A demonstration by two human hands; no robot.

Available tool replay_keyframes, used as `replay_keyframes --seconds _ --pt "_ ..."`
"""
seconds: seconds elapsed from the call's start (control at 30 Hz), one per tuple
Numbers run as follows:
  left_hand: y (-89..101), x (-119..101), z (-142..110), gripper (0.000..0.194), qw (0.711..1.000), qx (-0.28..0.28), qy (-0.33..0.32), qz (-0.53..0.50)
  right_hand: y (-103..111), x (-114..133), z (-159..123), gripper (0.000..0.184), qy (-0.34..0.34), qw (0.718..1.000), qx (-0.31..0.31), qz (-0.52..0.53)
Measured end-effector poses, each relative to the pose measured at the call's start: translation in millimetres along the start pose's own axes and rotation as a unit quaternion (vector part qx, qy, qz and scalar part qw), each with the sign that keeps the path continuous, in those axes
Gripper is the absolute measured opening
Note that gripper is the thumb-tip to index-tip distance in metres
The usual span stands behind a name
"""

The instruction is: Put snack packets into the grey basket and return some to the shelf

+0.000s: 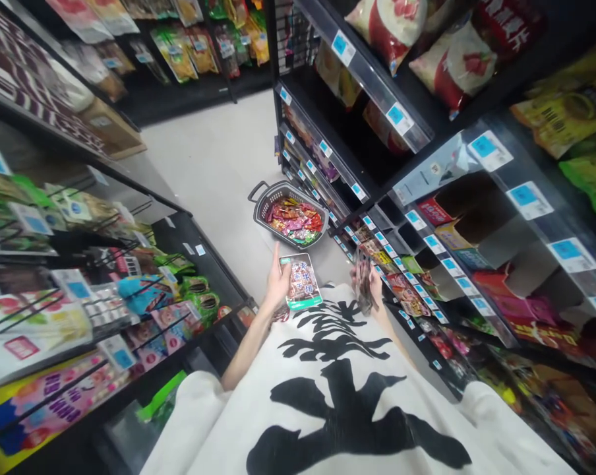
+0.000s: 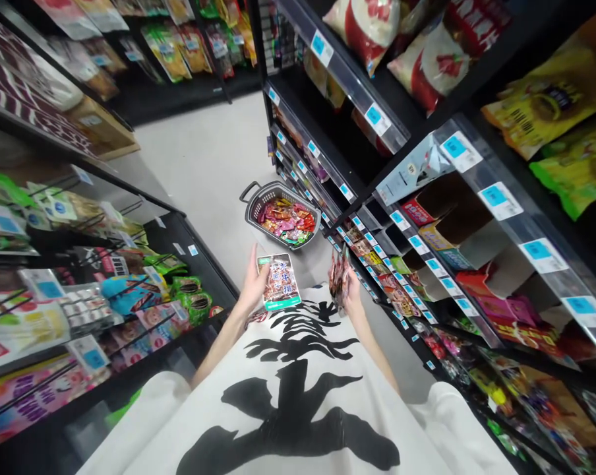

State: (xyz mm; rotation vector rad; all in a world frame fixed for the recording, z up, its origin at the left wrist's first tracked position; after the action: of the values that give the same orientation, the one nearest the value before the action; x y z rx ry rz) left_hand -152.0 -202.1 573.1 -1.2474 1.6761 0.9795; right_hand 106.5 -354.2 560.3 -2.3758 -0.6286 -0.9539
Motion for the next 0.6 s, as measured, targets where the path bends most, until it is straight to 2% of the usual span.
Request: replay_keyframes --seconds 0.1,0.2,0.3,0.43,0.5,0.6 --pt "-17.1 -3.1 -13.7 0.033 0.998 0.052 -0.017 -0.012 -15.3 -6.2 -4.7 0.039 -0.021 1.000 0.000 0.000" --pt "-31.3 -2.2 -22.4 0.038 0.991 0.104 0.017 -0.080 -40.4 -9.6 -12.7 0.046 -0.023 0.995 0.054 -0.084" --pt "-36.9 0.5 -26.5 0.043 0.986 0.141 0.051 -0.079 -56.8 -7.4 -20.0 0.051 -0.009 0.985 0.099 -0.137" --pt "-40.1 6.5 -27.1 0.046 0.985 0.143 0.076 -0.061 -57.1 -6.6 -21.5 0.054 -0.021 0.990 0.107 -0.085" --pt "-45.2 10.1 -26.4 0.046 0.986 0.138 0.068 -0.067 -52.0 -9.3 -19.6 0.055 -0.036 0.993 0.098 -0.058" --pt "-45.9 16.5 -21.7 0.045 0.995 0.083 0.023 -0.046 -37.4 -13.5 -15.0 0.055 -0.054 0.997 0.060 -0.017"
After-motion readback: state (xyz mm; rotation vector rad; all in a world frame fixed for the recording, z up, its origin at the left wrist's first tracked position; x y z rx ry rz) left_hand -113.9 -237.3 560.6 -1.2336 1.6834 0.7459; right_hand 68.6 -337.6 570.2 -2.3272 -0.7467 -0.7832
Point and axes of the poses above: each hand's wrist, its own z-axis towards the middle knuckle, its own y-axis out of the back of the hand, x = y × z, the point moved 7 cm from there along z, towards the middle knuckle, and after that the axes turned 8 degrees about -x, right-handed, at the moved point
